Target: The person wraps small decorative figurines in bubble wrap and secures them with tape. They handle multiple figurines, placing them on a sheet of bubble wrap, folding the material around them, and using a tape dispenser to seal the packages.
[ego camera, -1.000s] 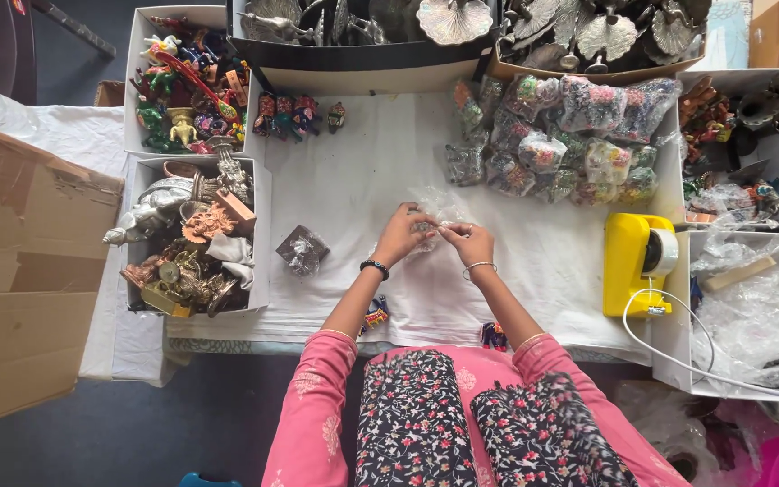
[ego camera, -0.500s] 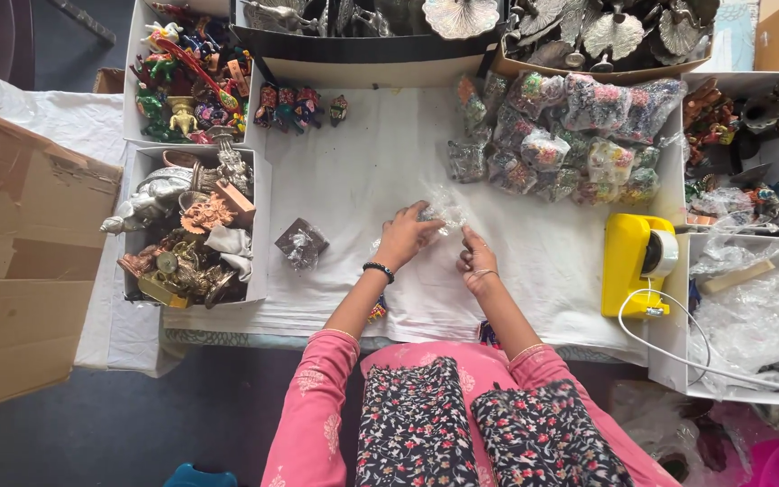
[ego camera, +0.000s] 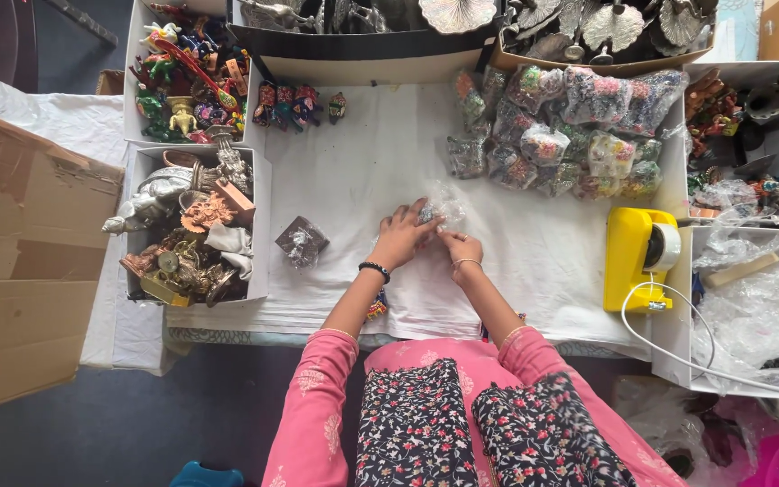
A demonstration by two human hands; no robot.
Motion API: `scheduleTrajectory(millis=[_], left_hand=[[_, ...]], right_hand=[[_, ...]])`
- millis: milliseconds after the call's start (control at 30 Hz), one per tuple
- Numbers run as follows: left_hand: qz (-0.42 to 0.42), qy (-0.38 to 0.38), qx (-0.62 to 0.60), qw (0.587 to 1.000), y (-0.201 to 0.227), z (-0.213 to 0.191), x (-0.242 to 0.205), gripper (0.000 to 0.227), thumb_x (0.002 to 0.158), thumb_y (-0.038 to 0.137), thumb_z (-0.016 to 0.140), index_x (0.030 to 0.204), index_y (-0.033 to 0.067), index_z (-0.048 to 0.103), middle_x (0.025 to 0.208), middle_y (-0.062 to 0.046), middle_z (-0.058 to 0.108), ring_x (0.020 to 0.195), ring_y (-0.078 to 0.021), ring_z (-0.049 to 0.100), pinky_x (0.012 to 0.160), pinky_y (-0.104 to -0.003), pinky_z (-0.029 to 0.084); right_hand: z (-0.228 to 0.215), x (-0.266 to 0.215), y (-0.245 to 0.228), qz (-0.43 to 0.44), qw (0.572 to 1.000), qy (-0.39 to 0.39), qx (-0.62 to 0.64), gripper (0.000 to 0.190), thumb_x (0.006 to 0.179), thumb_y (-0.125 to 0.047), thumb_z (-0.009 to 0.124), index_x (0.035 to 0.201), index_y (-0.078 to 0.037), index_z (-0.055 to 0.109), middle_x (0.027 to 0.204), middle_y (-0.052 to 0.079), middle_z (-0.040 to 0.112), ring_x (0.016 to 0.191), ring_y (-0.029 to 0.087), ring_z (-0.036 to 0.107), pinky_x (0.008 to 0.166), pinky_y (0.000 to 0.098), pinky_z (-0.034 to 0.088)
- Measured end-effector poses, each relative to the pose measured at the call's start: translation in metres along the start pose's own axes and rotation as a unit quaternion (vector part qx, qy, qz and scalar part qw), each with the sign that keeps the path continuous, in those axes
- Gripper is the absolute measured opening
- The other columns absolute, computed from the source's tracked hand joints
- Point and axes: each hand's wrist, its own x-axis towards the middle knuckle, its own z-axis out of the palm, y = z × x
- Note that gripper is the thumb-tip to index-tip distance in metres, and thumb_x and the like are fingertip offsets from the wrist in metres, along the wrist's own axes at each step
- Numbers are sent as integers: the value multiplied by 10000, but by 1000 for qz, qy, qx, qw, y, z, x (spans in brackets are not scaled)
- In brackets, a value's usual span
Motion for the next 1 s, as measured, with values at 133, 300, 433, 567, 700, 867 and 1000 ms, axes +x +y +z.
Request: scheduleTrajectory(millis=[133, 300, 433, 567, 700, 867, 1000], left_hand=[[-13, -2, -38, 999, -3, 3, 0, 610, 894, 290, 710, 1423, 521, 512, 1627, -1, 285, 1406, -363, 379, 1040, -648, 365], [-18, 11, -68, 997, -1, 5, -3, 618, 898, 293, 725, 1428, 517, 502, 1641, -9, 277, 1415, -366, 370, 1065, -657, 319], [-55, -14, -86, 995, 2, -4, 0, 728, 830, 249, 769, 1443, 528, 491, 1655, -17, 253, 1421, -379, 350, 1079, -650, 313], [-98, -34, -151, 983, 4, -10, 0, 767, 822, 222, 786, 1443, 546, 474, 1675, -11, 236, 1411, -376, 358, 1071, -621, 346], [-107, -49, -141, 983, 9, -15, 2, 859, 796, 219, 794, 1491, 552, 413, 1691, -4, 221, 1407, -391, 351, 1071, -623, 367], [-118, 40, -202, 971, -7, 21, -4, 957, 877, 364, 764, 1622, 245, 177, 1617, -164, 234, 1401, -450, 355, 1068, -609, 388], [-170, 144, -374, 900, -41, 53, -20, 741, 1088, 451, 567, 1651, 93, 246, 1449, -315, 526, 1279, -408, 597, 1084, -459, 471]], right_hand=[[12, -47, -52, -64, 971, 99, -207, 351, 779, -388, 874, 938, -78, 832, 838, 23, 773, 709, 104, 642, 659, 293, 525], [15, -70, -74, -66, 906, 118, -401, 487, 746, -538, 863, 933, -91, 822, 844, 120, 773, 791, 233, 736, 745, 365, 545], [9, -55, -51, -94, 884, 136, -437, 394, 804, -461, 839, 908, -81, 811, 825, 113, 767, 773, 236, 719, 735, 382, 544], [4, -64, -35, -233, 911, 121, -317, 233, 858, -285, 744, 1035, -135, 761, 799, 105, 763, 712, 214, 729, 706, 361, 563], [4, -76, -35, -305, 865, 50, -395, 324, 889, -195, 703, 1205, -226, 771, 845, 123, 758, 671, 256, 685, 693, 387, 542], [-10, -43, -11, -320, 873, 30, -367, 393, 870, -165, 714, 1262, -195, 724, 865, 112, 759, 740, 248, 715, 739, 393, 565], [-8, -92, -53, -329, 862, 27, -385, 486, 871, -72, 687, 1333, -217, 654, 1117, 69, 720, 813, 246, 711, 806, 372, 568]])
